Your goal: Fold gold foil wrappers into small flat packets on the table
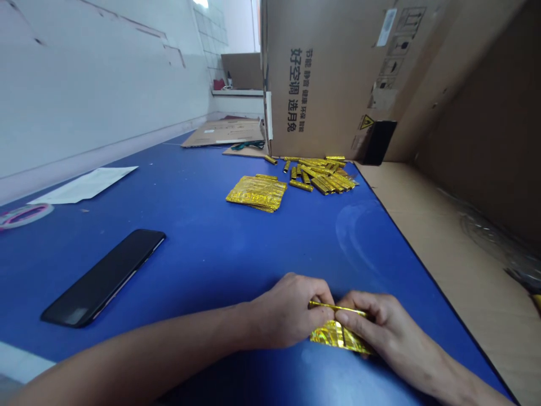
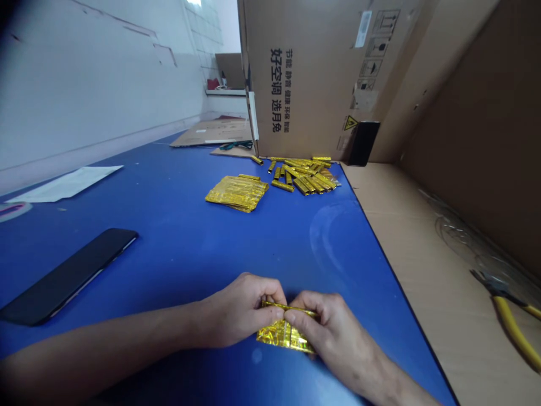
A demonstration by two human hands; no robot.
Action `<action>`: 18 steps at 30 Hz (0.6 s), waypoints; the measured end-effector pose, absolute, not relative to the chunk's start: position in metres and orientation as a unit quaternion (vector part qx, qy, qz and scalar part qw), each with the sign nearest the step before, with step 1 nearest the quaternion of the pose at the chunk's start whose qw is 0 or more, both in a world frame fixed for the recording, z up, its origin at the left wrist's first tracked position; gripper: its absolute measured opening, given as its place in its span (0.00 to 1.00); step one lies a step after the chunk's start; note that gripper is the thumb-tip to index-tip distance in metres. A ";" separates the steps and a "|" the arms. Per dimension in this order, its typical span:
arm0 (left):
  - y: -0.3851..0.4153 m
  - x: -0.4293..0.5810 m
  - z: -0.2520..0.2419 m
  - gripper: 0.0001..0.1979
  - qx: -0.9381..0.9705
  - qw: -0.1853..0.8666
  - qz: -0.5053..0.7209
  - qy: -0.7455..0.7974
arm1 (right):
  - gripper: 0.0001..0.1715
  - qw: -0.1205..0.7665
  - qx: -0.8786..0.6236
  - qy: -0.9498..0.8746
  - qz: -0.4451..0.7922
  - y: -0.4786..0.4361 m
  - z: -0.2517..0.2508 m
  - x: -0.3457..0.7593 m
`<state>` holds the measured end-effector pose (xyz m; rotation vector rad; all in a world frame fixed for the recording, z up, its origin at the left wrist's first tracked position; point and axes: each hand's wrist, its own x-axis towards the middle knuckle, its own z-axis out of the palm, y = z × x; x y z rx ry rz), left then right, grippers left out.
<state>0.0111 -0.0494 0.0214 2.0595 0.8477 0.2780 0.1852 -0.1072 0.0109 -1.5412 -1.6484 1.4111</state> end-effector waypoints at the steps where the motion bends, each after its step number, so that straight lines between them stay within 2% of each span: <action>1: -0.049 0.011 0.022 0.07 0.828 0.432 0.112 0.338 | 0.18 0.232 -0.563 -0.607 0.510 -0.108 0.011 0.185; 8: -0.040 0.008 0.019 0.06 0.813 0.440 0.119 0.362 | 0.20 0.223 -0.529 -0.617 0.538 -0.106 0.012 0.191; 18: -0.028 0.006 0.005 0.08 0.733 0.560 0.137 0.360 | 0.20 0.267 -0.537 -0.577 0.554 -0.102 0.007 0.194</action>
